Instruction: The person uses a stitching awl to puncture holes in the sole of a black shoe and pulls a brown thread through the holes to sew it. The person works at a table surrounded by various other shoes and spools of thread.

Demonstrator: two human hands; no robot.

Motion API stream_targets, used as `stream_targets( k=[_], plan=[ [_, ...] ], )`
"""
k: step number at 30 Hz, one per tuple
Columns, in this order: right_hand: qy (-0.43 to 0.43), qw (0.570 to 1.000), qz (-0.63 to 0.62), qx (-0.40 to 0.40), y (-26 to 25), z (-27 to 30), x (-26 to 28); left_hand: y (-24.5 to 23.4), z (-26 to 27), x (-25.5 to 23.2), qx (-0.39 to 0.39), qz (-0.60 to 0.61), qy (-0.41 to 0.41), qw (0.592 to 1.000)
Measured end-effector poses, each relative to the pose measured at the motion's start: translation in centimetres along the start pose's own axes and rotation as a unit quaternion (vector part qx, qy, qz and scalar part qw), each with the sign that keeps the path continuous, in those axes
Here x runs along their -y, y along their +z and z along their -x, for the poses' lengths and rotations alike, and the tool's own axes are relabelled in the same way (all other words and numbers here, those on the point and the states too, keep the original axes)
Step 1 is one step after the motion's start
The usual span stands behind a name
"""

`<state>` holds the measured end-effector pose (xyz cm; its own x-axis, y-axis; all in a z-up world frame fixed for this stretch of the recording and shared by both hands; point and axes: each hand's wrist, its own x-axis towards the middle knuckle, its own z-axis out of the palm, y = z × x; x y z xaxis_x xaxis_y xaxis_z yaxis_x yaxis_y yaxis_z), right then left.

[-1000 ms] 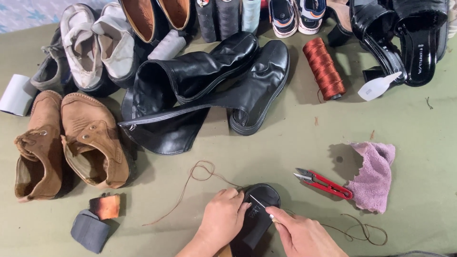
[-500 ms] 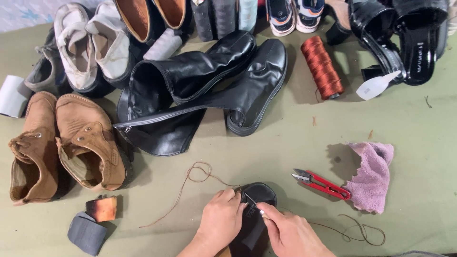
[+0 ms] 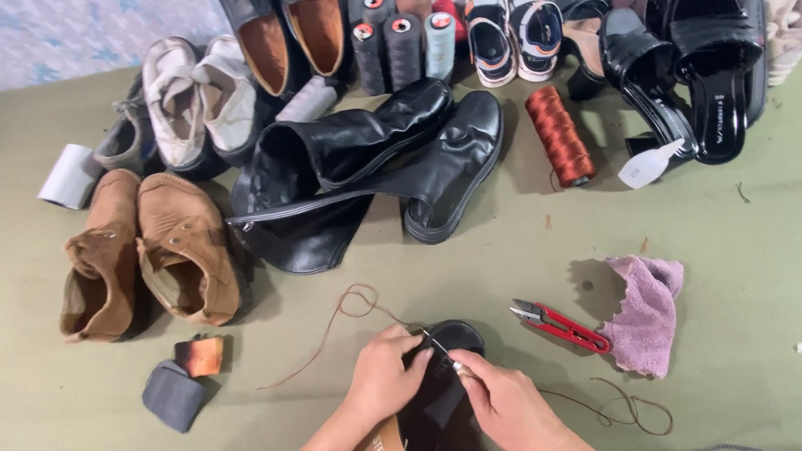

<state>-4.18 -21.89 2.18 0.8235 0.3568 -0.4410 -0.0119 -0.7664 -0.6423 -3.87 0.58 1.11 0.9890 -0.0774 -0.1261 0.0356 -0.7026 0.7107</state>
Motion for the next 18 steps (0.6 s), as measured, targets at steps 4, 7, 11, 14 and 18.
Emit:
stream_targets(
  k=[4,7,11,14,18],
  plan=[
    [-0.004,1.000,0.004,0.004,-0.5,0.9,-0.1,-0.7,-0.9,1.8,0.032,0.196,-0.161,0.967],
    [-0.002,1.000,0.010,-0.002,-0.3,1.6,-0.6,-2.7,-1.8,0.1,0.082,0.205,-0.196,0.955],
    [-0.111,0.993,0.012,-0.045,0.5,1.8,-2.7,-3.2,-4.0,0.1,0.177,0.286,-0.232,0.913],
    [-0.141,0.988,0.004,-0.066,0.7,2.2,-3.0,-3.5,-5.2,-1.0,0.195,0.280,-0.226,0.912],
    [-0.164,0.984,0.002,-0.076,1.0,2.4,-3.3,-2.0,-6.1,-0.3,0.179,0.314,-0.207,0.909]
  ],
)
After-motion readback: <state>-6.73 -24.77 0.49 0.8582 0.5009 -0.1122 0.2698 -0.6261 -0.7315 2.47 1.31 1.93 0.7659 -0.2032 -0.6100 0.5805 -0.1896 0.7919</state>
